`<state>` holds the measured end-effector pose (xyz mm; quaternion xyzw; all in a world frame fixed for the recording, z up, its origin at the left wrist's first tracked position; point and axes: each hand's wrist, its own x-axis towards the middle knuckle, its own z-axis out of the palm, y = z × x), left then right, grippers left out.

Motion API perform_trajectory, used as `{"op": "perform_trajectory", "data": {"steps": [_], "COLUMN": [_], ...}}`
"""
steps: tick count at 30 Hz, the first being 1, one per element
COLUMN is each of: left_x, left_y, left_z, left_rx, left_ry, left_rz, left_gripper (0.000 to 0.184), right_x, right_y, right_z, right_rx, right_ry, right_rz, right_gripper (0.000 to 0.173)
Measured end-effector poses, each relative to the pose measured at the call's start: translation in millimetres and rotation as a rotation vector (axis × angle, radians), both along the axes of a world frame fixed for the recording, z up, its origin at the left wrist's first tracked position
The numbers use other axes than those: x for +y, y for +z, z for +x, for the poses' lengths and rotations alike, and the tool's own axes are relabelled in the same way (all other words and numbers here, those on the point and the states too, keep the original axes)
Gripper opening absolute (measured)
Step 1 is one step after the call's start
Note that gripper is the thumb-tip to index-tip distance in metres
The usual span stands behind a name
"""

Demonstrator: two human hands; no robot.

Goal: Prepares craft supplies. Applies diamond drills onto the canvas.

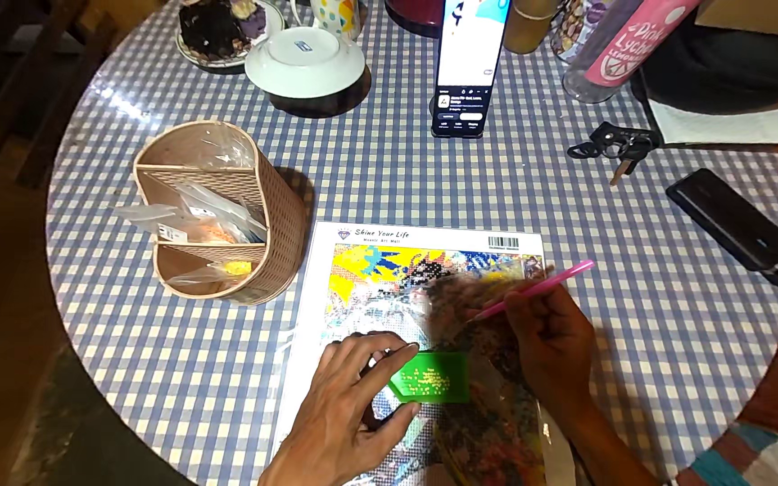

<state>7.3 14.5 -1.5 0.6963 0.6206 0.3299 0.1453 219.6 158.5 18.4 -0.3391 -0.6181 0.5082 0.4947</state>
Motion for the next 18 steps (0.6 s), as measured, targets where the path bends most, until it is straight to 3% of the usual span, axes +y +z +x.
{"op": "perform_trajectory", "data": {"steps": [18], "left_x": [-0.1], "left_y": [-1.3], "left_z": [0.5], "left_rx": [0.007], "left_ry": [0.007], "left_rz": [0.019], "left_gripper": [0.049], "right_x": [-2.3], "right_y": [-2.2], "right_z": [0.2], "right_rx": [-0.021], "right_ry": [-0.086], "right_rz": [0.154], "right_gripper": [0.005]}}
